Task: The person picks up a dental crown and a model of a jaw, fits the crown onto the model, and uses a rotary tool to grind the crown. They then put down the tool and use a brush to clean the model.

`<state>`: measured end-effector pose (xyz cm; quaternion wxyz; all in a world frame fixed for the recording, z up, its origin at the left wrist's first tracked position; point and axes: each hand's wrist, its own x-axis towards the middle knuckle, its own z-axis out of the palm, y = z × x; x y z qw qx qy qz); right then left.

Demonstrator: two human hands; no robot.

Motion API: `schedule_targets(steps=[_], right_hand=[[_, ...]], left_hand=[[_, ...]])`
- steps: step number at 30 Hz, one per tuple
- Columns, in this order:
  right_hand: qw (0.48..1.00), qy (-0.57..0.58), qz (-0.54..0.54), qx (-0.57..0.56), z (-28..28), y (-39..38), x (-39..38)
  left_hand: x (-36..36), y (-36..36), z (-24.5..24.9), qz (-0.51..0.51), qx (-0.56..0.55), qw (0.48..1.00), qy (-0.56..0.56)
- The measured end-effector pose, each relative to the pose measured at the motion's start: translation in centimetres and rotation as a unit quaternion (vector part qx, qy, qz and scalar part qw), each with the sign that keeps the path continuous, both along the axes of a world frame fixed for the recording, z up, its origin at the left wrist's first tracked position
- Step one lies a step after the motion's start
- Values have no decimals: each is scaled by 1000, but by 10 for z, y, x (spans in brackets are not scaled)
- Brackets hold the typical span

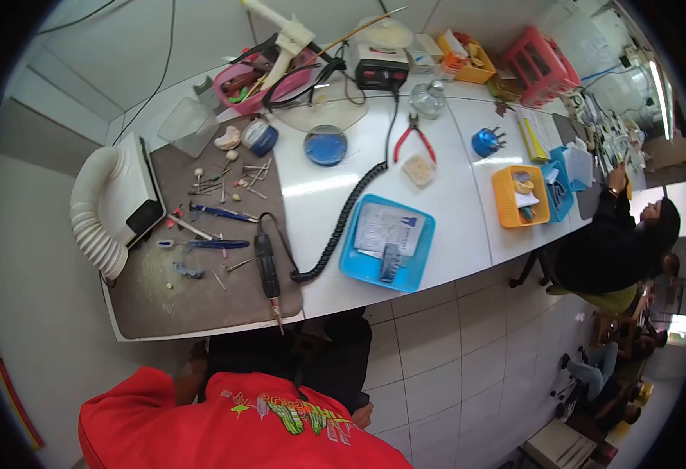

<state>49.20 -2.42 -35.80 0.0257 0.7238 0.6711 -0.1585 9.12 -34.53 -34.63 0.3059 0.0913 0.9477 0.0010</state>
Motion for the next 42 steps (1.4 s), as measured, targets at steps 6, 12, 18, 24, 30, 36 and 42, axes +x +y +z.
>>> schedule_targets(steps=[6, 12, 18, 24, 30, 36, 42], right_hand=[[998, 36, 39, -24, 3, 12, 4], [988, 135, 59, 39, 4, 10, 4], [980, 143, 112, 84, 0, 18, -10], [987, 73, 113, 82, -2, 14, -15], [932, 127, 295, 166, -12, 32, -10], [916, 49, 385, 102, -39, 83, -76], [906, 82, 392, 140, -40, 89, -108]], left_hand=[[18, -13, 0, 48, 105, 993, -18], [39, 36, -15, 64, 266, 956, 105], [35, 10, -37, -11, 199, 973, 115], [40, 18, -31, 2, 213, 966, 145], [40, 14, -41, 12, 226, 961, 156], [32, 57, -4, 66, 552, 808, 194], [76, 36, 213, -221, 784, 154, 559]])
